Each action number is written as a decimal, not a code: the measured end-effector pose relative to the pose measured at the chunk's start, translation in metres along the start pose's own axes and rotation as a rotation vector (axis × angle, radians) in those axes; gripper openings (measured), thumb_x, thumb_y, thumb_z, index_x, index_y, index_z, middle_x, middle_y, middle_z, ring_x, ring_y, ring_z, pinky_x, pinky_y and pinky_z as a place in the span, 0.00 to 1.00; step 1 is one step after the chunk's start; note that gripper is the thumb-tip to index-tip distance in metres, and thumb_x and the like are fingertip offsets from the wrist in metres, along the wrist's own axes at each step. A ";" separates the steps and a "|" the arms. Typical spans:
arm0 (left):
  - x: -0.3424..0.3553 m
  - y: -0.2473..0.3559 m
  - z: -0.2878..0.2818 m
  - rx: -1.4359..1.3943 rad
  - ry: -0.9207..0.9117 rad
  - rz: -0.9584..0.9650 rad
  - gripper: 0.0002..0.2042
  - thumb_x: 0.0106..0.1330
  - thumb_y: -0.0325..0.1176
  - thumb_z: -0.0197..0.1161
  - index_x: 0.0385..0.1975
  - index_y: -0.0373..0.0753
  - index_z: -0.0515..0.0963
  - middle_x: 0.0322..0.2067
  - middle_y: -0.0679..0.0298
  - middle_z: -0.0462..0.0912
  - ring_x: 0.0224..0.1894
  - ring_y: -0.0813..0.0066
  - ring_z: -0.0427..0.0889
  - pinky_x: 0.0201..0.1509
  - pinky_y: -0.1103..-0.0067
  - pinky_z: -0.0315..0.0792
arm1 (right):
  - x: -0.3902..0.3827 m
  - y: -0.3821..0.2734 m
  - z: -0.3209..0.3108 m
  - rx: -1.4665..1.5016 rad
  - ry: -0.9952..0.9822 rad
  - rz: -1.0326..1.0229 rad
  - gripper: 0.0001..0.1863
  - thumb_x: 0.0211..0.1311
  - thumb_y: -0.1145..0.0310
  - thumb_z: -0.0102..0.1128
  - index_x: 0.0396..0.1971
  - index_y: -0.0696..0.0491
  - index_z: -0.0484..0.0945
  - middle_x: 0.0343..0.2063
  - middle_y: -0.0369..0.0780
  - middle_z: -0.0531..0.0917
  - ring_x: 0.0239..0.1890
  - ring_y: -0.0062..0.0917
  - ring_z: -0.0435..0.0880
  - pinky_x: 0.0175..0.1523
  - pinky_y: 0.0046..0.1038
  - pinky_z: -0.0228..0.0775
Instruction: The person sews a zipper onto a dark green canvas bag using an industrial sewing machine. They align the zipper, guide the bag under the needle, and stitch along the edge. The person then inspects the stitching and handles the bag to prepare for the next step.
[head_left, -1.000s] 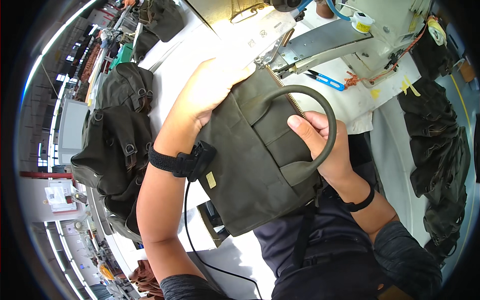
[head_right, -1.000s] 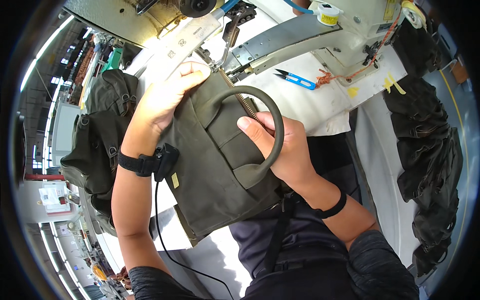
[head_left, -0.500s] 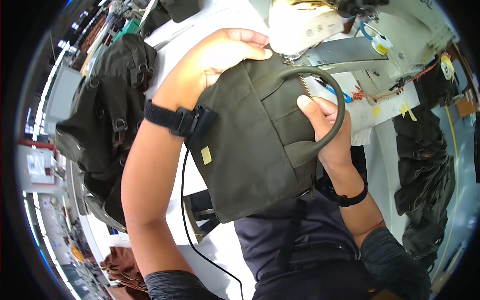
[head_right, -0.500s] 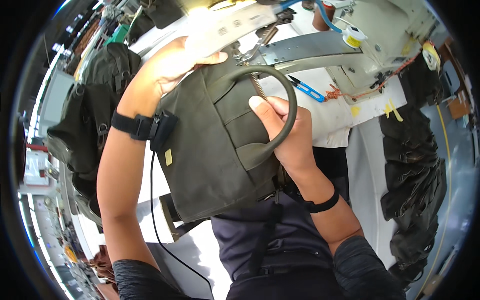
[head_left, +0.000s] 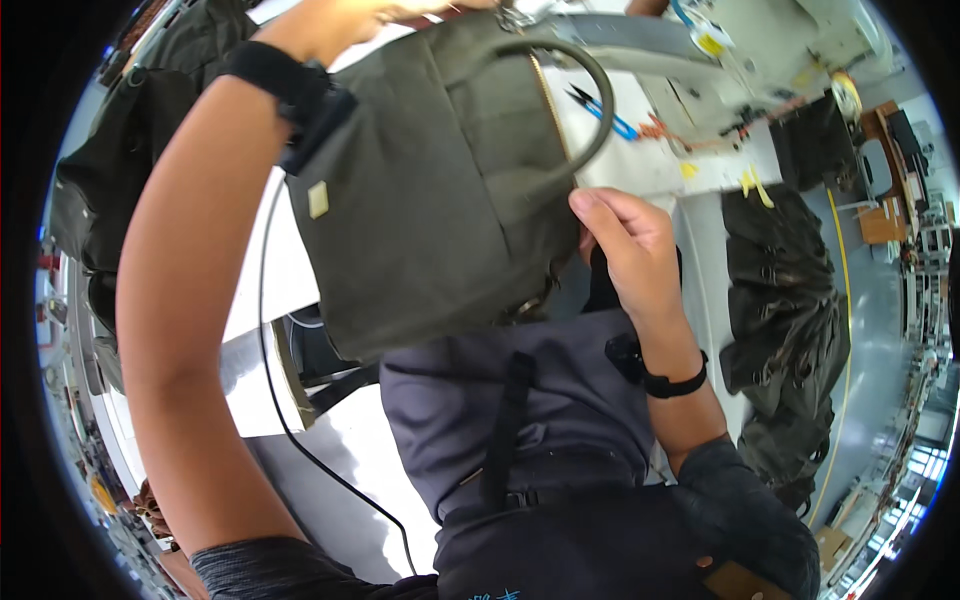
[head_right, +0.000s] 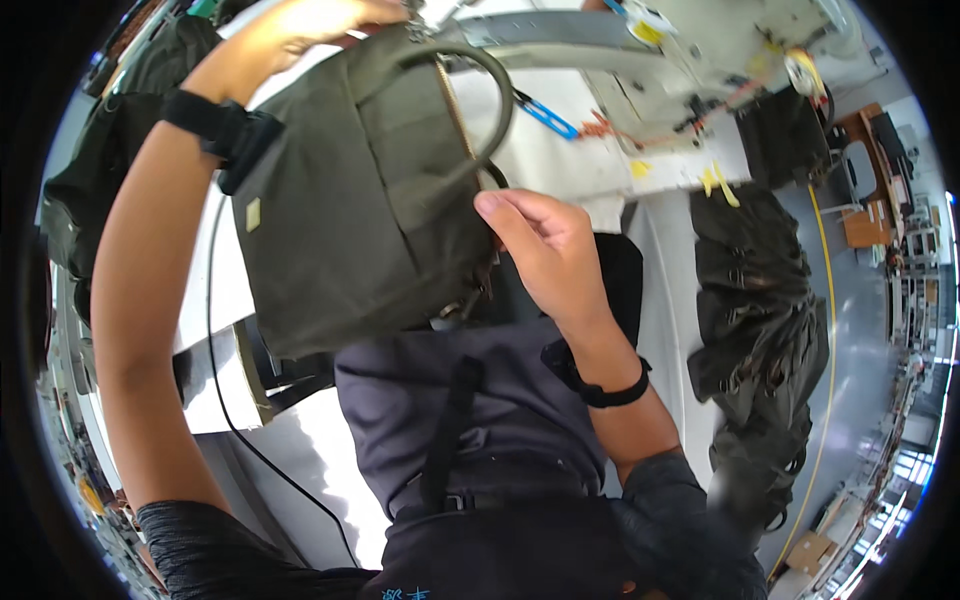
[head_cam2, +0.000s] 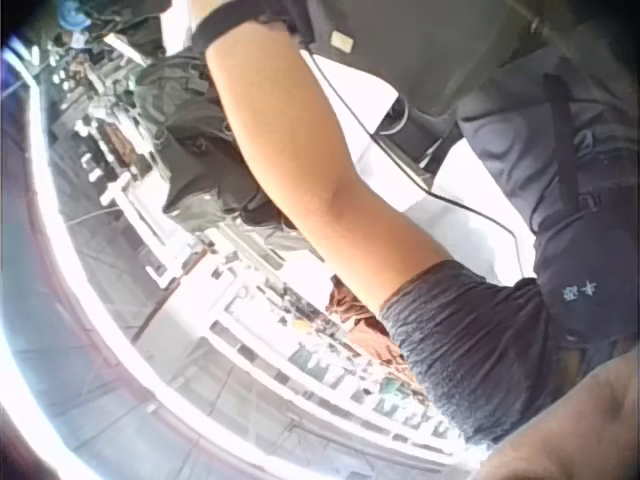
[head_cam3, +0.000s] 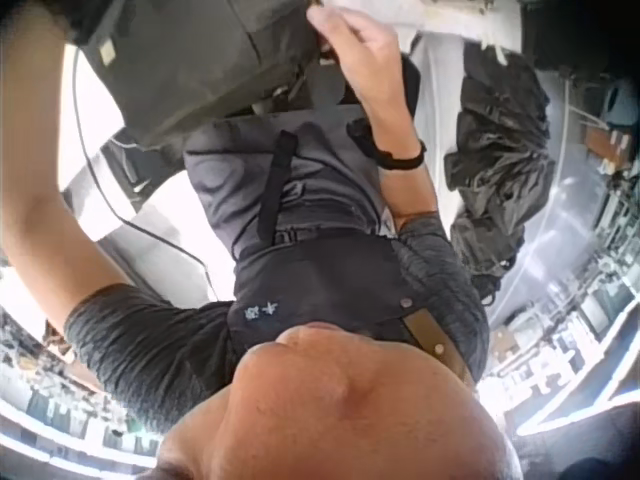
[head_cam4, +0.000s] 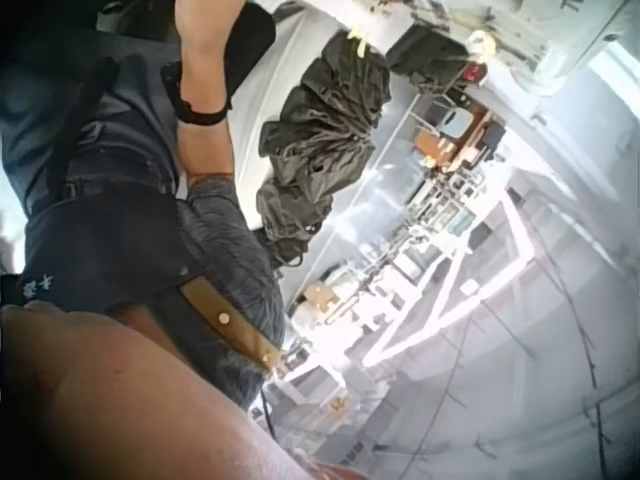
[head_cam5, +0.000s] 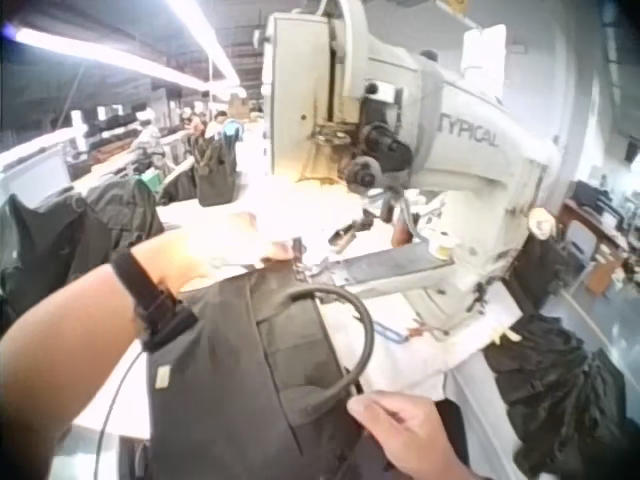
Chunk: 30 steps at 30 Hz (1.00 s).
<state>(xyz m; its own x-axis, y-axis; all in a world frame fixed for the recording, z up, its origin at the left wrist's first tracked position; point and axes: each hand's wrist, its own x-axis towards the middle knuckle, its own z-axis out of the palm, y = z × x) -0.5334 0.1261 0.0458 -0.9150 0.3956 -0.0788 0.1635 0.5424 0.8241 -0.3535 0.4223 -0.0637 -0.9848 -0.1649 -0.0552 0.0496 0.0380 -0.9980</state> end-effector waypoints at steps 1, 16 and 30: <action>-0.005 0.003 -0.001 0.025 -0.018 0.054 0.24 0.73 0.42 0.66 0.61 0.31 0.77 0.56 0.48 0.85 0.56 0.57 0.85 0.60 0.68 0.78 | -0.005 -0.001 -0.005 0.009 -0.020 -0.036 0.14 0.73 0.64 0.66 0.37 0.62 0.87 0.23 0.29 0.79 0.27 0.09 0.73 0.34 0.17 0.66; -0.189 0.055 0.236 0.844 0.630 0.379 0.26 0.53 0.31 0.80 0.54 0.42 0.78 0.60 0.58 0.80 0.65 0.50 0.76 0.70 0.61 0.65 | -0.018 -0.015 -0.008 0.342 -0.187 0.083 0.16 0.71 0.60 0.69 0.29 0.59 0.84 0.19 0.32 0.81 0.19 0.11 0.76 0.23 0.19 0.67; -0.178 0.030 0.210 1.042 0.742 0.603 0.12 0.57 0.29 0.75 0.41 0.50 0.91 0.39 0.76 0.89 0.45 0.74 0.84 0.55 0.75 0.67 | -0.026 -0.010 0.009 0.514 -0.130 0.232 0.18 0.72 0.58 0.68 0.32 0.60 0.83 0.14 0.30 0.74 0.15 0.12 0.71 0.22 0.19 0.66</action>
<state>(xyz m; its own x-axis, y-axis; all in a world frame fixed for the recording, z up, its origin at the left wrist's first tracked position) -0.2883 0.2274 -0.0330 -0.5326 0.4608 0.7099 0.4884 0.8524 -0.1869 -0.3266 0.4170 -0.0524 -0.9113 -0.3307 -0.2453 0.3688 -0.3905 -0.8435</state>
